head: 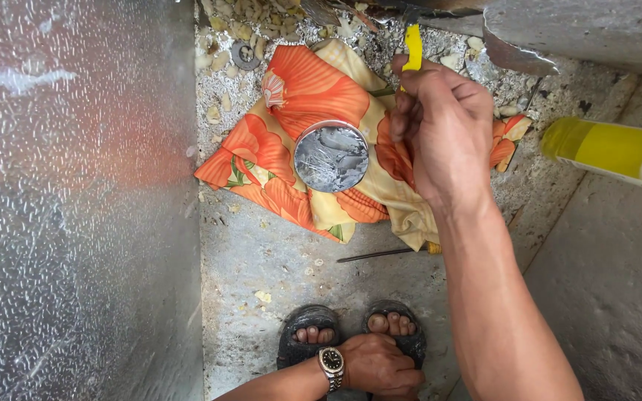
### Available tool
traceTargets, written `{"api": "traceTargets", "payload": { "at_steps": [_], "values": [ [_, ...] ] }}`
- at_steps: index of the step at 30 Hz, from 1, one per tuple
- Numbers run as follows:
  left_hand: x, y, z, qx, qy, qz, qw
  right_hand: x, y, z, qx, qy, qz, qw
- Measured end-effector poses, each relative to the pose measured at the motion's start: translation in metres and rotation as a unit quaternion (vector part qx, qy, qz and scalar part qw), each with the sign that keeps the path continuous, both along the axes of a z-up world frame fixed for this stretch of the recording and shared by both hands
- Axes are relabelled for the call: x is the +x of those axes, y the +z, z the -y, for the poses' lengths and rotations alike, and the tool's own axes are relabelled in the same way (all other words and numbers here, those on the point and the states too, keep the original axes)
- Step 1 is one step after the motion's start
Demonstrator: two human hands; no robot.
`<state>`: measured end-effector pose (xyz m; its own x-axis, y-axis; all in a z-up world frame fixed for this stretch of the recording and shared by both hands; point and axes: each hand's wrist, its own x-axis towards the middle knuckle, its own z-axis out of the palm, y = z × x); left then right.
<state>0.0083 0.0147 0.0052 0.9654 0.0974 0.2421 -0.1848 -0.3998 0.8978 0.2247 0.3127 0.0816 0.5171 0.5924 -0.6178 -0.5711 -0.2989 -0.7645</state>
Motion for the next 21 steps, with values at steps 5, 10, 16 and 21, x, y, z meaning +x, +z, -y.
{"api": "traceTargets", "payload": {
  "at_steps": [5, 10, 16, 21],
  "values": [
    [0.0, -0.002, 0.006, 0.004, 0.009, -0.003, 1.0, 0.002, 0.012, -0.002, -0.013, 0.018, -0.012, 1.0],
    [0.0, -0.003, 0.008, -0.011, -0.005, -0.01, 1.0, -0.008, 0.019, -0.007, -0.015, 0.042, -0.017, 0.999],
    [0.0, -0.002, 0.01, -0.022, -0.013, -0.027, 0.999, -0.029, 0.015, -0.023, 0.006, -0.025, 0.029, 0.999],
    [0.002, 0.0, 0.006, -0.052, -0.003, -0.001, 0.999, -0.033, 0.03, -0.024, -0.036, -0.098, -0.08, 0.991]
  ]
}}
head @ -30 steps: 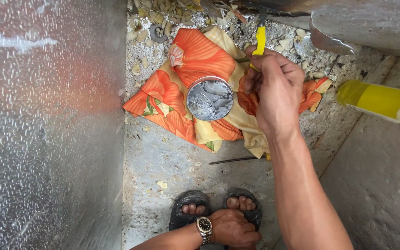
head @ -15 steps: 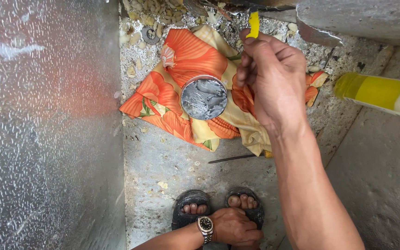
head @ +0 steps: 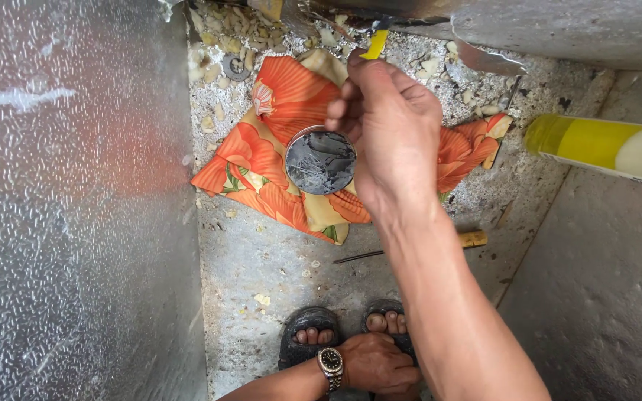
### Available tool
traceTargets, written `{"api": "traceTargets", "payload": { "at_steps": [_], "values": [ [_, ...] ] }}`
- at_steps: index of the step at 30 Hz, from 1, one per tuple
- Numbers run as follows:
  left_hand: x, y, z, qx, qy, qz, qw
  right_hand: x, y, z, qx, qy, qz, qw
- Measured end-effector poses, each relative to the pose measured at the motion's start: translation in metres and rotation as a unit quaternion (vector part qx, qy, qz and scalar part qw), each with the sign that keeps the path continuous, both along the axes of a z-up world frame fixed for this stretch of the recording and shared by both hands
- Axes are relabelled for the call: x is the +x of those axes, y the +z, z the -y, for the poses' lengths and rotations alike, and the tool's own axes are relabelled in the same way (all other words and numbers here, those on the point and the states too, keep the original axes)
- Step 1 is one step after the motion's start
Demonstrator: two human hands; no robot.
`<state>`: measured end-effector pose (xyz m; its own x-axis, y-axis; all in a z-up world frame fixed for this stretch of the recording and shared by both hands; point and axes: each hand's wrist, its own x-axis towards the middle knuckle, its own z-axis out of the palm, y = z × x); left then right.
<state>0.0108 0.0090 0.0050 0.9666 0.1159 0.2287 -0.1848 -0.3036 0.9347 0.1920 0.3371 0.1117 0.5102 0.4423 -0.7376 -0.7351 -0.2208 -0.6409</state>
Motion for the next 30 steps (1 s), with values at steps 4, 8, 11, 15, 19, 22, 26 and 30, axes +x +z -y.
{"api": "traceTargets", "payload": {
  "at_steps": [4, 8, 11, 15, 19, 22, 26, 30],
  "values": [
    [0.001, -0.003, 0.002, -0.026, -0.021, 0.009, 0.999, -0.008, 0.006, 0.016, -0.016, 0.038, 0.012, 0.999],
    [0.0, -0.002, 0.0, -0.005, -0.014, 0.002, 1.0, -0.012, -0.011, 0.043, -0.036, 0.195, 0.098, 0.975],
    [-0.001, -0.003, 0.001, 0.016, -0.019, -0.002, 1.0, -0.001, -0.022, 0.058, -0.059, 0.251, 0.186, 0.948],
    [-0.001, -0.001, -0.001, 0.047, -0.028, -0.008, 0.998, 0.011, -0.026, 0.054, -0.067, 0.204, 0.238, 0.947],
    [0.0, 0.001, -0.003, 0.035, -0.038, -0.015, 0.999, 0.019, -0.028, 0.049, -0.098, 0.239, 0.299, 0.919],
    [0.0, 0.003, -0.004, 0.026, -0.018, -0.012, 0.999, 0.019, -0.03, 0.045, -0.147, 0.255, 0.326, 0.898],
    [0.0, 0.002, -0.005, 0.03, -0.028, -0.006, 0.999, 0.015, -0.034, 0.042, -0.076, 0.265, 0.357, 0.892],
    [0.001, 0.002, -0.008, 0.04, -0.022, -0.003, 0.999, 0.011, -0.039, 0.046, 0.025, 0.315, 0.465, 0.827]
  ]
}}
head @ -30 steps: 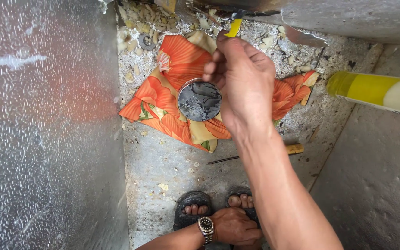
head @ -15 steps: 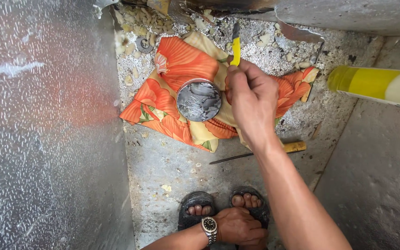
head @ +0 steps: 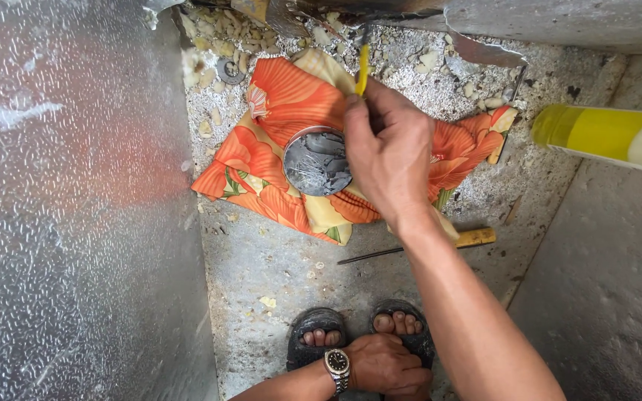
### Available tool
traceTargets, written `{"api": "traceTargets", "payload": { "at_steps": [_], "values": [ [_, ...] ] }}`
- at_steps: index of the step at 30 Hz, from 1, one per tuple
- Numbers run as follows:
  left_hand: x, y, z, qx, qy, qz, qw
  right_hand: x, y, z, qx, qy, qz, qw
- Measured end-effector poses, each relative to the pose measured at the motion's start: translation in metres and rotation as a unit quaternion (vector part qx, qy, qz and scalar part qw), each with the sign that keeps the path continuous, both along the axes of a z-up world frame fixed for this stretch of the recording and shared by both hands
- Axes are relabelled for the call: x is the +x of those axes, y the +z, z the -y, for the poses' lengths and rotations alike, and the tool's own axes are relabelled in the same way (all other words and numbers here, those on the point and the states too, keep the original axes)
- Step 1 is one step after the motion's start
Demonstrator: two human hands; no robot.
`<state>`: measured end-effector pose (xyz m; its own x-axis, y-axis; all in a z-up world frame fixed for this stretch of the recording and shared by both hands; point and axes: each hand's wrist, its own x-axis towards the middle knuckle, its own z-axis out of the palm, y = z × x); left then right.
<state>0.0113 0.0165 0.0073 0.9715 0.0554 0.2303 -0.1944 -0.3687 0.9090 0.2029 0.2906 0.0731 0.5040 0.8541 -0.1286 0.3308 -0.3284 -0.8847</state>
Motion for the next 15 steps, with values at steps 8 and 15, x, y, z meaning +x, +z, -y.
{"api": "traceTargets", "payload": {
  "at_steps": [8, 15],
  "values": [
    [0.0, 0.0, 0.001, 0.001, 0.012, 0.004, 1.0, 0.006, -0.02, 0.013, 0.039, 0.041, 0.157, 0.986],
    [0.0, 0.0, 0.001, -0.02, 0.009, -0.005, 1.0, 0.011, -0.02, 0.006, 0.042, 0.039, 0.161, 0.985]
  ]
}}
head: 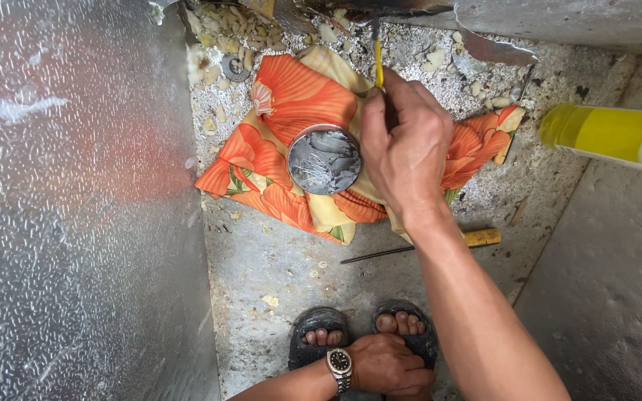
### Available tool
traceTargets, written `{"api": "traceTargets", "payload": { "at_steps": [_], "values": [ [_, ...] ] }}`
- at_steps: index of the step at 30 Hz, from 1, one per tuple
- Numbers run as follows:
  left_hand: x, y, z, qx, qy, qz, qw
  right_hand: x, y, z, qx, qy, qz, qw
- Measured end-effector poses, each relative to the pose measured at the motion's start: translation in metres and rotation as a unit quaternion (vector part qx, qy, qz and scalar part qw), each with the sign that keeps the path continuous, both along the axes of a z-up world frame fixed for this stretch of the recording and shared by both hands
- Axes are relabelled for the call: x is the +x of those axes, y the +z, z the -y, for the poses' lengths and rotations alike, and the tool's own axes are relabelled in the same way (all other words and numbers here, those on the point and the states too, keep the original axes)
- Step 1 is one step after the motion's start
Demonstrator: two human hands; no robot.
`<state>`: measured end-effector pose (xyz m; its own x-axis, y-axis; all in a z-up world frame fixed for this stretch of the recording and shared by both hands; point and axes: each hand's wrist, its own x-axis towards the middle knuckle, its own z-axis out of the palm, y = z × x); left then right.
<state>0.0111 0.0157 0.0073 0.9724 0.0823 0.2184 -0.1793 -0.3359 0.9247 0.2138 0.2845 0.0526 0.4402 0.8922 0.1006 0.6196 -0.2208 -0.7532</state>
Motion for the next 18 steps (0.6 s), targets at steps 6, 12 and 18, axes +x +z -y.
{"api": "traceTargets", "payload": {
  "at_steps": [6, 12, 18],
  "values": [
    [-0.002, -0.004, 0.006, -0.003, 0.001, -0.003, 1.0, -0.004, -0.007, 0.005, 0.017, -0.011, 0.031, 0.999],
    [-0.004, -0.003, 0.002, -0.032, -0.039, -0.033, 0.998, 0.0, -0.003, -0.001, -0.002, 0.001, 0.037, 0.999],
    [0.031, 0.029, -0.11, -0.067, 0.302, -0.057, 0.949, 0.014, -0.008, 0.014, -0.031, 0.067, 0.06, 0.995]
  ]
}}
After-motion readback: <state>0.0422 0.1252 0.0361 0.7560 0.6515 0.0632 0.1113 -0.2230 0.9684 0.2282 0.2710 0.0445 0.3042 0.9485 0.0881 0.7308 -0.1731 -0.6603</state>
